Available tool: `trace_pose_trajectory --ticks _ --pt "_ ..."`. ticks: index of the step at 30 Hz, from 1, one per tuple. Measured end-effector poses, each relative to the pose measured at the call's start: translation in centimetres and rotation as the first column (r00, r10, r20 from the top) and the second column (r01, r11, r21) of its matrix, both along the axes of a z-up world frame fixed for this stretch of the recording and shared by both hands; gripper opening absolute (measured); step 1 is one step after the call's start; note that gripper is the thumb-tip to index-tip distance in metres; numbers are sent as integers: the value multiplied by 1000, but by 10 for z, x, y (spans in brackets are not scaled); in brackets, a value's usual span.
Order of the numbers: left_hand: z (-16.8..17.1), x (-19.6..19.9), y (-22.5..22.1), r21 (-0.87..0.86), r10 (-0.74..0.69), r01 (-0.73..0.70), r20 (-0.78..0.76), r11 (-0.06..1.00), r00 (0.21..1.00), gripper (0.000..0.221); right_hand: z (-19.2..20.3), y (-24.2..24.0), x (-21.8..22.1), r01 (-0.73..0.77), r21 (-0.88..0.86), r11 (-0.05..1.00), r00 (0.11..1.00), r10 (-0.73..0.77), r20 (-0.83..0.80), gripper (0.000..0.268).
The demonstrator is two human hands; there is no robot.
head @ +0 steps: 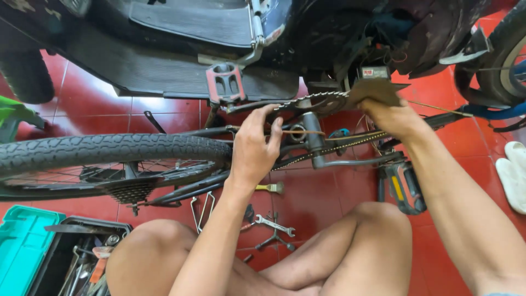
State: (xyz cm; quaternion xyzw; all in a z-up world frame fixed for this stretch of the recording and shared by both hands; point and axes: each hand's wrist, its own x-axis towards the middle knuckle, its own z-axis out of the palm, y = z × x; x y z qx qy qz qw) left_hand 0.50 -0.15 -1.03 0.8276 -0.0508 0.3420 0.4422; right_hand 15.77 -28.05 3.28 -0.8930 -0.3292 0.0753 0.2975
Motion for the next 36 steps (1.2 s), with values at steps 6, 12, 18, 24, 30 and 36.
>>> trace_pose_trajectory --ticks 6,12,18,24,30,36 --pt "2 -2 0 -15 -5 6 35 1000 999 30 3 3 -6 71 164 984 994 -56 -91 21" --pt "10 -3 -1 -36 -12 13 34 999 999 32 30 17 3 -78 -144 986 992 62 -114 32" --pt "19 -4 -3 -65 -11 8 -41 998 999 32 65 26 7 -203 86 975 960 215 -178 40" --pt "19 -8 -3 -50 -5 4 -28 999 1000 33 17 14 2 -50 71 996 976 63 -209 37" --pt "17 -6 -2 -75 -22 21 -10 997 1000 32 8 15 -10 154 -68 986 965 -165 -206 34" --pt "14 -3 -3 -63 -18 19 24 998 1000 33 -19 2 4 128 26 991 973 -120 -197 31"
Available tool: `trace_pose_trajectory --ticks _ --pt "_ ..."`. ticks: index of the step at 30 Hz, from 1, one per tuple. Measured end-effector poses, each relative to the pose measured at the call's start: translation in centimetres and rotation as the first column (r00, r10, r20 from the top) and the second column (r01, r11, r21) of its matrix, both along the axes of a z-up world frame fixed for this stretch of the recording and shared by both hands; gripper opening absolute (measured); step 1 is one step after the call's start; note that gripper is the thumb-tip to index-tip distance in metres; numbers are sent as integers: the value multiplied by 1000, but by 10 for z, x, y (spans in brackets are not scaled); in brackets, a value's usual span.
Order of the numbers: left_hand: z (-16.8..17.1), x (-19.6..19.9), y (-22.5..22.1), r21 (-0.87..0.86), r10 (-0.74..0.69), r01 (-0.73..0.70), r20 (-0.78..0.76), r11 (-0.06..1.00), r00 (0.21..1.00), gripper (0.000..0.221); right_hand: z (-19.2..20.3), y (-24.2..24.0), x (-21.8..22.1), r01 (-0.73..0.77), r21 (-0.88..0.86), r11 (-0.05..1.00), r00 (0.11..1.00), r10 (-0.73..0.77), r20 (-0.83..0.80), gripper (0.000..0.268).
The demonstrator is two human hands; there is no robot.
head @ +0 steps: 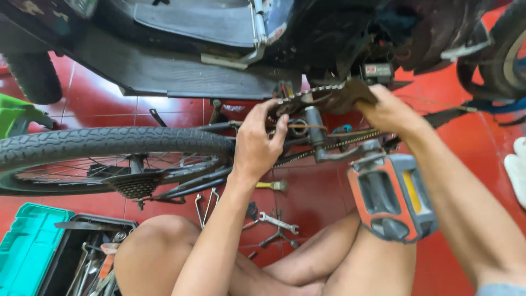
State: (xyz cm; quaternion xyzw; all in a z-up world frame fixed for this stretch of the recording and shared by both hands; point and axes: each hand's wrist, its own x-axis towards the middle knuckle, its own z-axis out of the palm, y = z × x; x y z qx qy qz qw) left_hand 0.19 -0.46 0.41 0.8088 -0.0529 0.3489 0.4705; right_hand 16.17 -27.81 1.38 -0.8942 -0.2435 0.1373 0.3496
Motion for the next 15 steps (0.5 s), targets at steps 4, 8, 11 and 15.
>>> trace_pose_trajectory --ticks 4,8,11,15 --pt "3 0 1 19 10 -9 -37 1000 999 34 43 11 -24 -111 411 905 994 102 45 41" --pt "0 -7 -1 20 -6 7 -11 1000 1000 34 -1 -18 -39 474 862 182 878 -26 -477 35" --pt "5 -2 1 8 -5 5 5 1000 1000 33 -5 -22 -69 518 849 -104 854 15 -520 31" --pt "-5 -3 1 23 -10 8 64 1000 998 29 5 9 -151 932 362 37 344 -412 -844 4"
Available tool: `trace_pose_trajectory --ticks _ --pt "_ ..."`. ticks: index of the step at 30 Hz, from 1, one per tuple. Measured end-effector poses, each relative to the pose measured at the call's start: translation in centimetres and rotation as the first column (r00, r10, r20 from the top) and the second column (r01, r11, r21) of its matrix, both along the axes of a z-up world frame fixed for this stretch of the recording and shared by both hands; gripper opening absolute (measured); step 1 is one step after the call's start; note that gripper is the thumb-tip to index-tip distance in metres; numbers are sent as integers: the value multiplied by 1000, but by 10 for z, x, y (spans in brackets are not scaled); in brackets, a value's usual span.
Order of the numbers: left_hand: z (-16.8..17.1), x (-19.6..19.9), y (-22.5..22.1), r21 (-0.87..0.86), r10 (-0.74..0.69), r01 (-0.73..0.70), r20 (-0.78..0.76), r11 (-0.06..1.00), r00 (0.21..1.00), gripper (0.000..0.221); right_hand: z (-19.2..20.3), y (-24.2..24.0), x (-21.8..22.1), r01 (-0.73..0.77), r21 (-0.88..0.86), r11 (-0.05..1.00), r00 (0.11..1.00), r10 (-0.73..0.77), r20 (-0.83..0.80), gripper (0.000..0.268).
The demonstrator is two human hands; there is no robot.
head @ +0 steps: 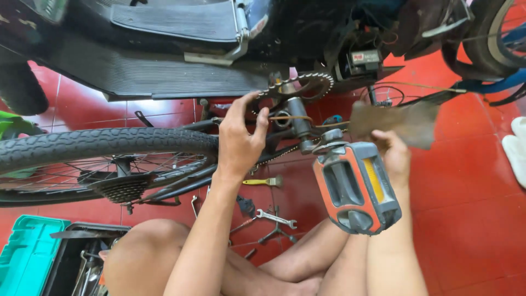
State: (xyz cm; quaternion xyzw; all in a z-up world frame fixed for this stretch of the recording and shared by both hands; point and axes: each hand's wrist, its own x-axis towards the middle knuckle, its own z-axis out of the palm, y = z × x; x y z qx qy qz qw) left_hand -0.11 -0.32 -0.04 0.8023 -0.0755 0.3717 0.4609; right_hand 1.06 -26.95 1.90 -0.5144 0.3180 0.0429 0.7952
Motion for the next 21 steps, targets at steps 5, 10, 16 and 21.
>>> trace_pose_trajectory --ticks 5,10,16,21 --pt "-6 -14 -6 -137 122 -91 236 986 964 16 -41 6 -36 -117 -67 991 990 112 -80 3" --pt "-33 -73 -26 -257 -13 45 124 965 992 15 -83 7 -53 -224 -117 968 974 216 -75 6" --pt "-66 -84 -57 -125 -223 185 -571 975 790 33 -128 5 -58 -318 -181 931 947 319 -21 11" --pt "-110 -56 -48 -193 -170 8 -843 981 510 37 -145 -4 -43 -355 -259 898 922 383 63 16"
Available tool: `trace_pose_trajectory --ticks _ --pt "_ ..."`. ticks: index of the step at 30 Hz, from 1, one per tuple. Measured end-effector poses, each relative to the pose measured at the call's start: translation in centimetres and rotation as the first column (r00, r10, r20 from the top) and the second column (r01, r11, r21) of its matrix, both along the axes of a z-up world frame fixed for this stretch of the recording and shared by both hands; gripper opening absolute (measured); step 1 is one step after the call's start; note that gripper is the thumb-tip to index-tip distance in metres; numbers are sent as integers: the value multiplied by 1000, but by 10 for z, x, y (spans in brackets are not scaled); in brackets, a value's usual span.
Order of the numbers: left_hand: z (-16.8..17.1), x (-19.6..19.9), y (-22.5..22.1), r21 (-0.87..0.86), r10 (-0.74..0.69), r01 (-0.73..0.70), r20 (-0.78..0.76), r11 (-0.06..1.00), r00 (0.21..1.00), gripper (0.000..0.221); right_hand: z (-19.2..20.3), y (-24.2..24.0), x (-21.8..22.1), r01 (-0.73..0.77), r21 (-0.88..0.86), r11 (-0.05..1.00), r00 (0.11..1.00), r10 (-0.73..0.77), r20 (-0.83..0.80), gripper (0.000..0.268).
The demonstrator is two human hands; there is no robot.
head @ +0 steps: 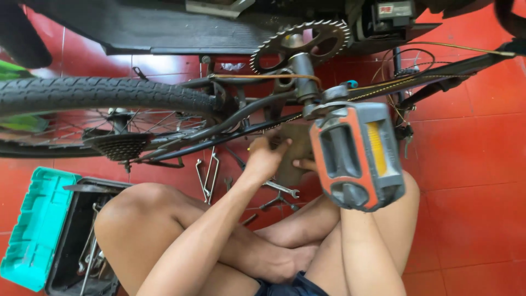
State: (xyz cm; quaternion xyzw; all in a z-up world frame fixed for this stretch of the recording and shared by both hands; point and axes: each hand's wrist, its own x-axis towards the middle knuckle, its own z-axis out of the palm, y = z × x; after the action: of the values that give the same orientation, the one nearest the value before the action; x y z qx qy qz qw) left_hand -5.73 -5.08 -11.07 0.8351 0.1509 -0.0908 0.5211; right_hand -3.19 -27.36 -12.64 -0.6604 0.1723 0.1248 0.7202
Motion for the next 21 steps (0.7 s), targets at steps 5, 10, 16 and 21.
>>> trace_pose_trajectory --ticks 5,10,16,21 --pt "47 0 -6 -189 12 -3 46 982 999 35 -19 -12 10 -18 -32 999 995 21 94 20" --pt "82 -9 -11 153 -114 46 469 987 876 14 -10 -8 21 -28 -51 998 986 36 161 24" --pt "103 13 3 161 -87 -260 958 952 274 28 51 13 64 460 271 845 726 -535 433 36" --pt "108 38 28 383 -212 -187 785 905 581 88 67 22 145 1 -200 980 661 149 735 26"
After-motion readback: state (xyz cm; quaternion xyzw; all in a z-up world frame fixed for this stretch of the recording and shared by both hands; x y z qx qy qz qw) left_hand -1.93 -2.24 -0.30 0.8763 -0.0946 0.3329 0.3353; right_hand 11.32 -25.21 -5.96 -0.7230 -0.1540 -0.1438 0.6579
